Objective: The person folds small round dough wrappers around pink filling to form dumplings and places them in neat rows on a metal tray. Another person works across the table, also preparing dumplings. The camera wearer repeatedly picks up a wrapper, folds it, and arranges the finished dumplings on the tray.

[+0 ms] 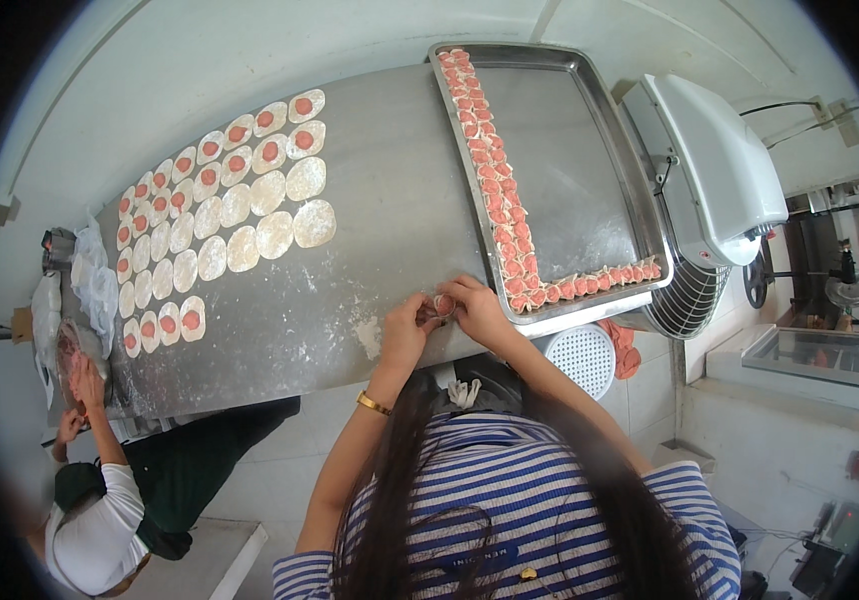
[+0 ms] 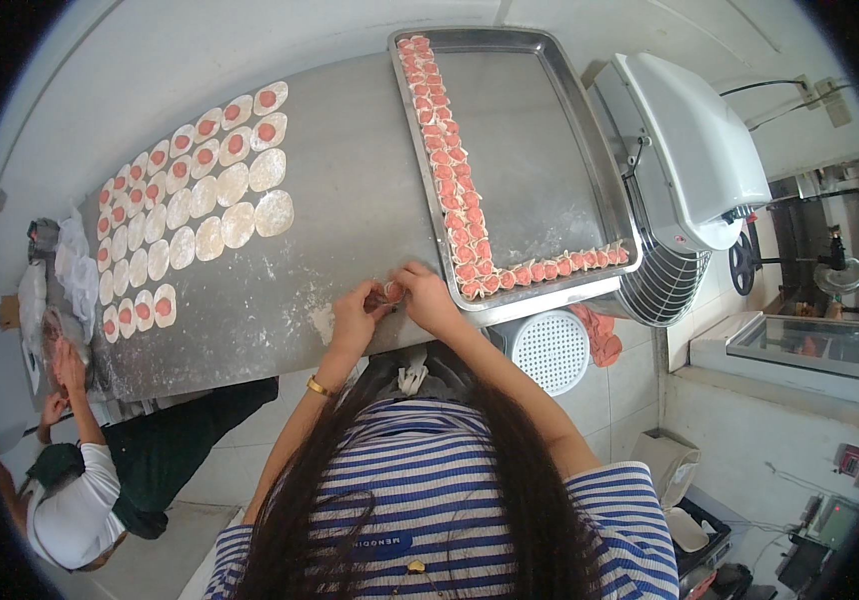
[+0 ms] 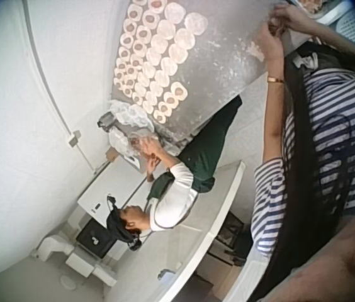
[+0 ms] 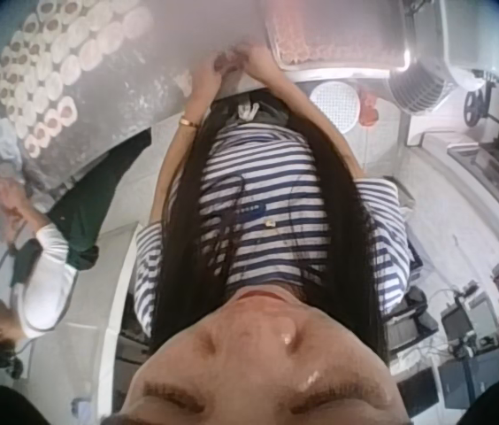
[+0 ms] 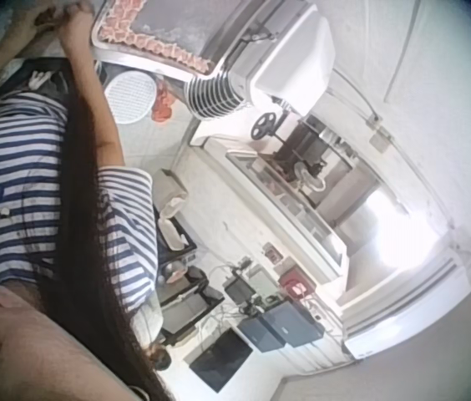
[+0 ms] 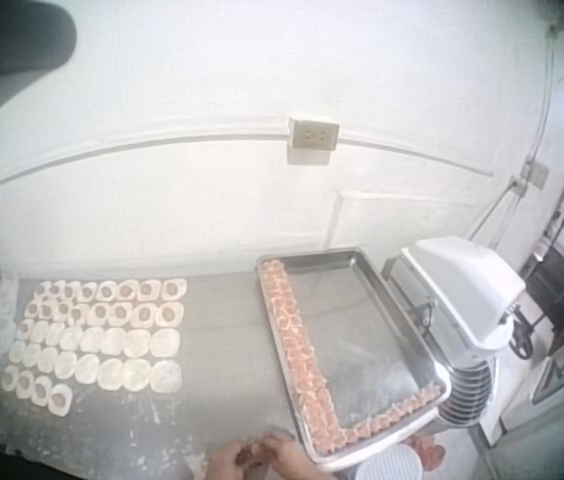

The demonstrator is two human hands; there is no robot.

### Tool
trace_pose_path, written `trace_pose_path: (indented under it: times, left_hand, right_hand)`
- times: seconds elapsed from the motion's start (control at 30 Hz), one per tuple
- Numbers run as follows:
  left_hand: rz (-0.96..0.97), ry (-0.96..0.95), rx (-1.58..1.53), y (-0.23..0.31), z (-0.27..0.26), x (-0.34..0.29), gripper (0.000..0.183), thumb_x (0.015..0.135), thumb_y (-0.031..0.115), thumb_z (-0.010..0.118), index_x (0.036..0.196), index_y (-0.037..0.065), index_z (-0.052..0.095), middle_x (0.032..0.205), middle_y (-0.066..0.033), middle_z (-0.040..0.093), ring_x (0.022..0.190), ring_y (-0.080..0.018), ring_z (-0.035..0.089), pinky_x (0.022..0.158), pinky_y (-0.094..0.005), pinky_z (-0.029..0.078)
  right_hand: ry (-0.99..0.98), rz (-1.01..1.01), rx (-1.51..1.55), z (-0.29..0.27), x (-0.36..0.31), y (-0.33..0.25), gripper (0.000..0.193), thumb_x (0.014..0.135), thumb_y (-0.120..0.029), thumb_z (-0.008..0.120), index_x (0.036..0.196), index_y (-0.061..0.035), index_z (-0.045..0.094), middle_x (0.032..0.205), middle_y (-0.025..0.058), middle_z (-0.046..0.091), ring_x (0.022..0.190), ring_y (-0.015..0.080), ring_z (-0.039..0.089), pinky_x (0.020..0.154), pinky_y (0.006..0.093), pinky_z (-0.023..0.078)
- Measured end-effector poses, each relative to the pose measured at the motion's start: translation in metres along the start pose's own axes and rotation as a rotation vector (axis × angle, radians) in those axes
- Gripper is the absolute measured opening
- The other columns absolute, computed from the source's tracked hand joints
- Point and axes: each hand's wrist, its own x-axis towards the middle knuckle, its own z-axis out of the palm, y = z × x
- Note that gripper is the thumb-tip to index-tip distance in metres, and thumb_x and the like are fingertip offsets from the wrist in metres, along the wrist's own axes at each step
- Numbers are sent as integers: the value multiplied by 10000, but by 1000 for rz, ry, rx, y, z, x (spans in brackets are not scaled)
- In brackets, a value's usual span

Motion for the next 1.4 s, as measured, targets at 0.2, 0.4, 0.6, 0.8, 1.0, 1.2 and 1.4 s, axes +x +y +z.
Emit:
trace_pose_path:
  times: [0.2,0.4,0.6,0.8,1.0,1.2,1.4]
  left_hand:
    - [58,71,71,0,3,0,284,693,-20,716,952,18,604,812,-118,668,750,-231,664,675,-315,522]
    - [29,91,38,-5,5,2,278,698,-30,707,952,16,604,837,-121,674,761,-246,668,704,-323,526]
    - [-10,69,-104,-20,-18,-9,228,754,-4,672,973,17,611,843,-119,673,766,-208,666,688,-308,518]
    - [-239,717,183,-116,-144,-40,204,860,182,556,952,11,619,841,-147,648,780,-247,630,711,-360,485]
    - [-461,1095,564,-199,-288,-80,287,773,230,657,851,-46,670,772,-190,673,717,-310,657,664,-395,514]
    - [-816,1029,408,-184,-302,-45,370,764,371,695,896,25,692,857,-180,680,782,-335,656,714,-415,509]
    - [-804,1019,453,-207,-318,-40,408,751,371,674,945,13,695,921,-203,673,910,-368,628,803,-443,477]
  right_hand:
    - [-17,53,-12,0,0,-5,355,672,94,534,999,-20,612,923,150,567,862,376,579,728,423,478]
    - [-42,29,-15,-6,5,-11,358,678,82,535,1009,-33,606,940,144,548,882,365,561,753,415,470]
    - [-101,-42,-143,3,4,-21,357,681,58,579,1015,-63,614,952,123,553,886,324,568,758,403,475]
    - [-122,-72,-174,7,2,-19,278,700,11,574,962,-67,626,919,106,559,901,321,554,761,412,462]
    - [17,40,59,-58,9,-18,278,685,24,623,954,-43,641,906,112,590,781,267,605,688,346,500]
    - [210,225,-111,-156,9,45,334,658,57,632,980,-29,651,944,104,611,789,199,626,703,274,520]
    - [-13,178,-282,-157,4,77,315,625,65,605,923,-25,649,831,88,606,711,232,605,644,328,494]
